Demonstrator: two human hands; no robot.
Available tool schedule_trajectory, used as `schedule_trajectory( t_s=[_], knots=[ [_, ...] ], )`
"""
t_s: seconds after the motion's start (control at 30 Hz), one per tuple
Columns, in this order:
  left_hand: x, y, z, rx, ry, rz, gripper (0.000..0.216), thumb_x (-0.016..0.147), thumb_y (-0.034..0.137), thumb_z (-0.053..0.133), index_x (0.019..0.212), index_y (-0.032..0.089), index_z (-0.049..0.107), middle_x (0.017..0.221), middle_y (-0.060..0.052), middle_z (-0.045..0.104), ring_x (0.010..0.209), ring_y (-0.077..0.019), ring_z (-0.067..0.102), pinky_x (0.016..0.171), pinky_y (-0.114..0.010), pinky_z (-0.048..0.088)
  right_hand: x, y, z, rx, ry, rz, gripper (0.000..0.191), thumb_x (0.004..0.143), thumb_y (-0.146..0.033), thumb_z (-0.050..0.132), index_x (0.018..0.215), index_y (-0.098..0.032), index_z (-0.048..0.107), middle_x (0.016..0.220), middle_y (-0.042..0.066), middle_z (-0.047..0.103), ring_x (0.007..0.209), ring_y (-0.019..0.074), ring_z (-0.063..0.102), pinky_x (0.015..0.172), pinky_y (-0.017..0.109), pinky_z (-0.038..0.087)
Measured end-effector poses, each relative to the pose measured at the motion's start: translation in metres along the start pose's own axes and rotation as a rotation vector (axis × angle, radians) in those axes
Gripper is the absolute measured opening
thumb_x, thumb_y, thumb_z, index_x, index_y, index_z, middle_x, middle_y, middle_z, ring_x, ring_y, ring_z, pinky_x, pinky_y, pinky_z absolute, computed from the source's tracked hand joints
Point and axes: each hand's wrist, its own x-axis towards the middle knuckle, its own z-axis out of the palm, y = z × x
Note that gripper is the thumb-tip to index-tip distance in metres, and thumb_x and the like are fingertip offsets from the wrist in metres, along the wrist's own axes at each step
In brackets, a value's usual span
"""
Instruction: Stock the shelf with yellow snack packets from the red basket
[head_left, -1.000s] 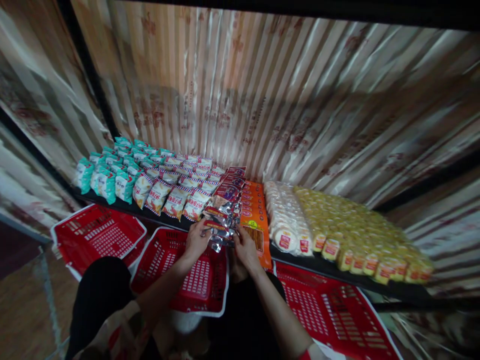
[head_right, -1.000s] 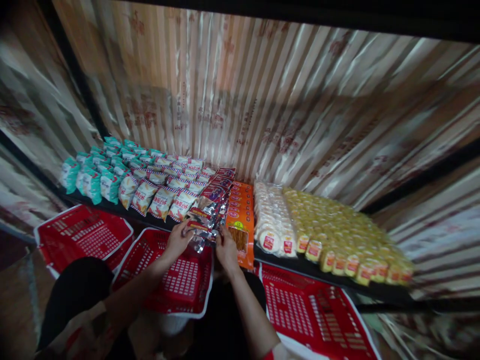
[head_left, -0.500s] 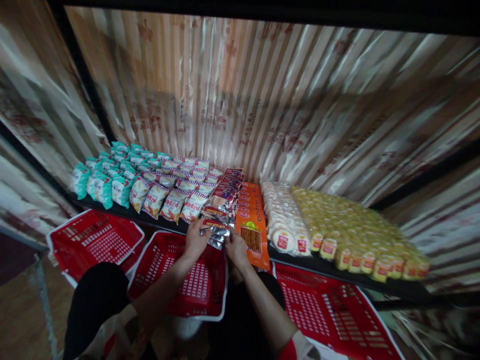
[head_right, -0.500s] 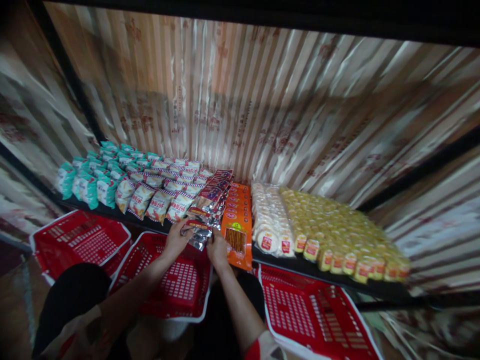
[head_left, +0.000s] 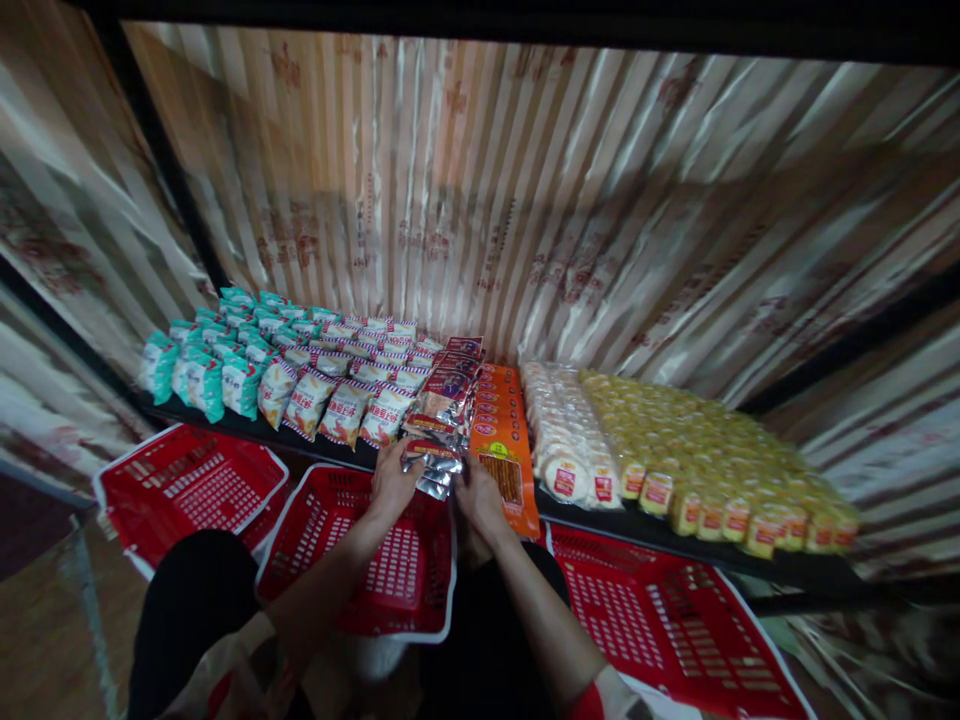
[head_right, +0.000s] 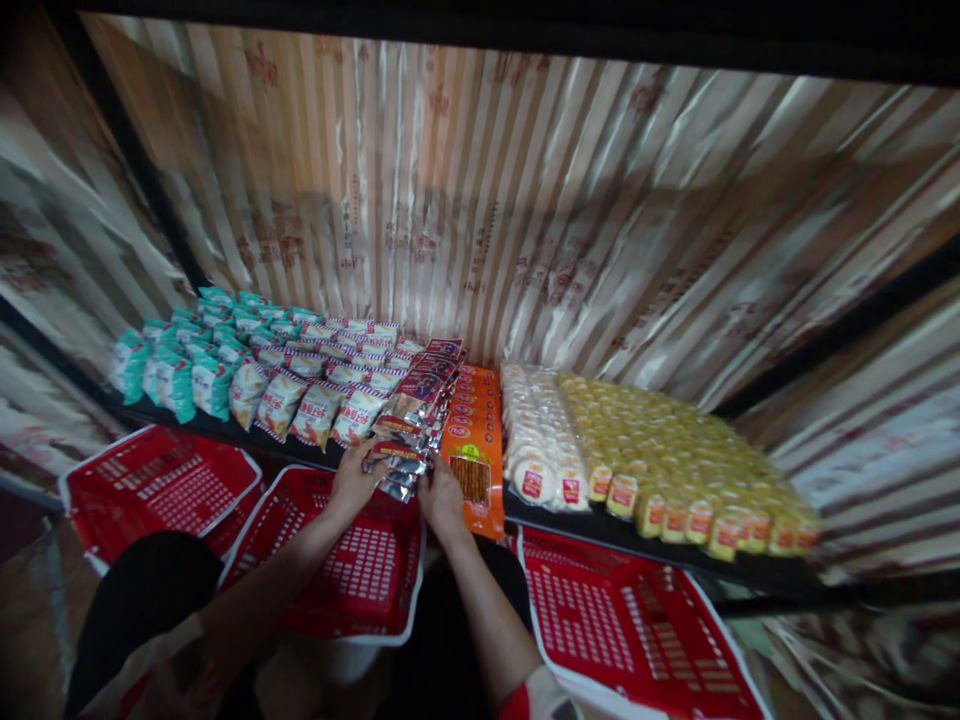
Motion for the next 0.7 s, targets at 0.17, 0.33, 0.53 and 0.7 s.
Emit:
schedule_trajectory(
  t_s=[0.17,0.33,0.53,0.7],
  knots=[
    [0.0,0.001,-0.001,0.03,-0.025,0.002,0.048,0.074,0.025,0.059,0.121,0.014,0.056,0.106,-0.011,0.057,0.096,-0.02,0.056,0.091,-0.034,0.045,0.004,0.001,0.005,0.022,-0.046,0.039,0.044,0.078,-0.015,0.046,0.121,-0.019,0.056,0.101,0.011,0.069,0.095,0.0242,0.065,0.081,0.033,0.049],
    [0.001,0.005,-0.002,0.071,-0.002,0.038,0.045,0.073,0.026,0.06,0.118,0.019,0.058,0.103,-0.008,0.059,0.097,-0.0205,0.055,0.092,-0.035,0.043,0.005,0.002,0.008,0.043,-0.038,0.043,0.04,0.079,-0.014,0.046,0.116,-0.018,0.06,0.095,0.011,0.071,0.09,0.0235,0.067,0.078,0.031,0.05],
    [0.0,0.007,-0.002,0.115,-0.024,0.036,0.044,0.074,0.027,0.059,0.118,0.019,0.057,0.109,-0.009,0.057,0.104,-0.0215,0.053,0.094,-0.035,0.042,0.003,0.002,-0.002,0.107,-0.089,-0.01,0.032,0.08,-0.013,0.044,0.105,-0.019,0.064,0.099,0.008,0.071,0.093,0.0198,0.066,0.081,0.027,0.049],
    [0.0,0.001,-0.001,0.009,0.005,0.035,0.045,0.073,0.027,0.06,0.117,0.019,0.056,0.112,-0.008,0.056,0.102,-0.0199,0.055,0.094,-0.034,0.042,-0.001,0.004,-0.008,0.114,-0.079,-0.041,0.033,0.082,-0.016,0.042,0.107,-0.017,0.063,0.103,0.009,0.069,0.096,0.0209,0.065,0.085,0.03,0.048]
  ],
)
